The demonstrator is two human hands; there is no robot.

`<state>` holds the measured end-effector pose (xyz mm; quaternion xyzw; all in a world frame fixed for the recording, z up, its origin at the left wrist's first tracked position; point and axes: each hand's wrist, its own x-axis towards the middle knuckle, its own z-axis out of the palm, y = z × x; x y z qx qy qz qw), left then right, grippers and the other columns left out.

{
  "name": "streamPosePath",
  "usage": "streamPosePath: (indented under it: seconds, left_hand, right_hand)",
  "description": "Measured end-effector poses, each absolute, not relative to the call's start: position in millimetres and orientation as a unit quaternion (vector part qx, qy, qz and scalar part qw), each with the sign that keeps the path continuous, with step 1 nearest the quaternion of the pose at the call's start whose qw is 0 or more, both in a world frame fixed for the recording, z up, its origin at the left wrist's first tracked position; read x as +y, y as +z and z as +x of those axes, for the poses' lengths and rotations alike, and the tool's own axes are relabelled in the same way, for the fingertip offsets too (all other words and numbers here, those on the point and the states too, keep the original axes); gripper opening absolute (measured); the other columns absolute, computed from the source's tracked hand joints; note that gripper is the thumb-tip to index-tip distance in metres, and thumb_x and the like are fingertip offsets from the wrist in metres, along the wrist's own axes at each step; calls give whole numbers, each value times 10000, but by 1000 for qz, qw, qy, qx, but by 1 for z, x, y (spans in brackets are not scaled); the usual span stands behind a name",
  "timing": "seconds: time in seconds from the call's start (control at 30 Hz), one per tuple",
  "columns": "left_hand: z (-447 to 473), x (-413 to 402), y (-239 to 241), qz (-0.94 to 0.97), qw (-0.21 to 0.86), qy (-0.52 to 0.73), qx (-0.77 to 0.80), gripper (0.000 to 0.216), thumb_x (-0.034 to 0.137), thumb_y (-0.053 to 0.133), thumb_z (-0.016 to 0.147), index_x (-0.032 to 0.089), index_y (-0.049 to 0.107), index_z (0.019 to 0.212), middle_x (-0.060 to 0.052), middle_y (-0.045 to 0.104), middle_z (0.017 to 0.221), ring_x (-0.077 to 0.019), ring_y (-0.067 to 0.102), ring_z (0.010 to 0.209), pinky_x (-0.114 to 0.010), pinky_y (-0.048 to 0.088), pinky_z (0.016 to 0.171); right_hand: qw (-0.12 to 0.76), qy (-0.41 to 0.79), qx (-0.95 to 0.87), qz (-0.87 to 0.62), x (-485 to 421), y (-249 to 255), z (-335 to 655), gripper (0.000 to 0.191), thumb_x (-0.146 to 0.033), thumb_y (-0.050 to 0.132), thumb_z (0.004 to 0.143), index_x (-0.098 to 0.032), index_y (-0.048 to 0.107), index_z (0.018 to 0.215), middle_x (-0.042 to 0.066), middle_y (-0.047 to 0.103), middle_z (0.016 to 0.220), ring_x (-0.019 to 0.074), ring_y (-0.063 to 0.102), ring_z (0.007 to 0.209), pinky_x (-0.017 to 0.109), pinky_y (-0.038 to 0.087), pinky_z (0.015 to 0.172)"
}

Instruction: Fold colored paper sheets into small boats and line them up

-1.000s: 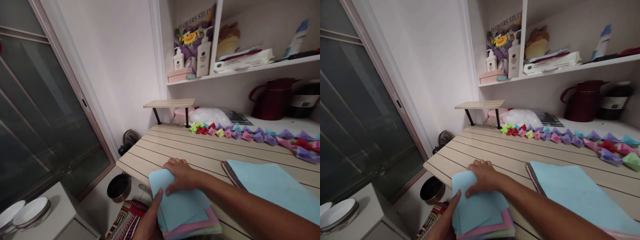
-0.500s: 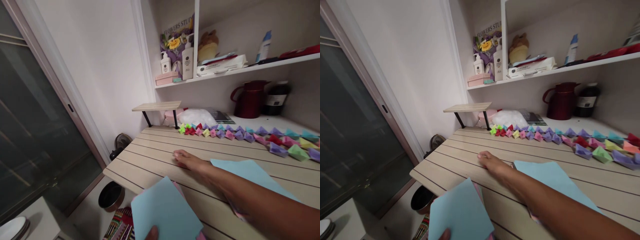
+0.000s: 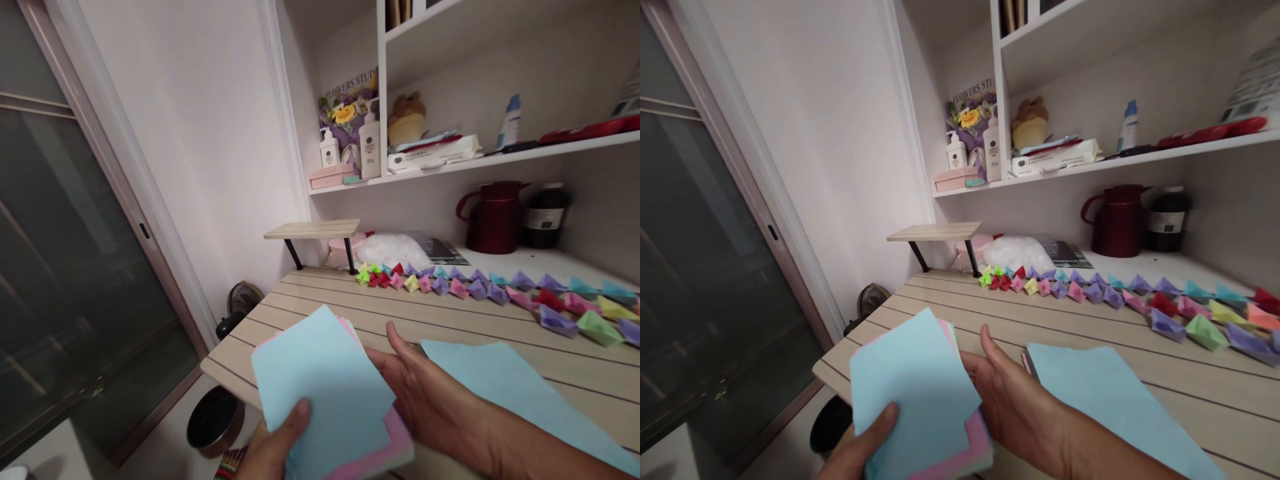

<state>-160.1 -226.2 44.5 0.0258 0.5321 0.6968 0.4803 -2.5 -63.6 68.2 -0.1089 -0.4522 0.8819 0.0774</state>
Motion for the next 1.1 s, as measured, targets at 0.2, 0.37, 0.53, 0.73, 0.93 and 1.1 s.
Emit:
streamPosePath:
  seconds: [0.2,0.37,0.53,0.73,0.93,1.1]
  left_hand:
    - [-164,-183,29,206,438,716,503,553,407,862,505,86,717,932,-158,739,856,-327,683,843,-437,508,837]
    - [-180,-178,28,326,320,677,577,395,406,831,541,108,753,789,-101,738,789,-282,650,788,-368,517,764]
    - [-191,-171,32,413,302,682,522,303,356,790,582,158,771,811,-110,739,900,-308,649,914,-362,502,841]
    - [-181,-165,26,333,321,704,538,423,355,802,598,145,740,958,-93,737,961,-303,641,980,-368,478,898]
    - [-181,-157,17,326,293,714,545,424,328,803,592,137,723,962,-92,737,960,-301,648,957,-364,486,878]
    - [-189,-143,21,299,293,700,579,591,273,854,492,122,674,1034,-112,733,937,-296,658,906,-359,508,819]
  right_hand:
    - [193,838,-494,-125,-55,55,-17,757,-346,818,590,-266,506,1275,75,686,1113,271,645,973,402,472,884]
    - [238,806,-526,-133,-49,54,-27,433,-223,805,523,-197,620,913,17,693,766,222,639,757,347,485,762]
    - [316,712,-604,-167,-50,55,-32,239,-297,747,602,-212,550,707,8,667,777,199,606,733,290,454,651]
    - [297,703,-613,-204,-38,35,-34,390,-376,781,597,-201,621,906,9,665,772,174,570,648,241,379,507]
    - [288,707,-620,-181,-30,38,-36,437,-378,813,556,-189,657,918,18,689,743,207,603,707,274,434,581]
    - [310,711,-604,-180,-29,40,-40,523,-372,818,554,-200,649,1019,45,725,878,252,642,809,351,488,716]
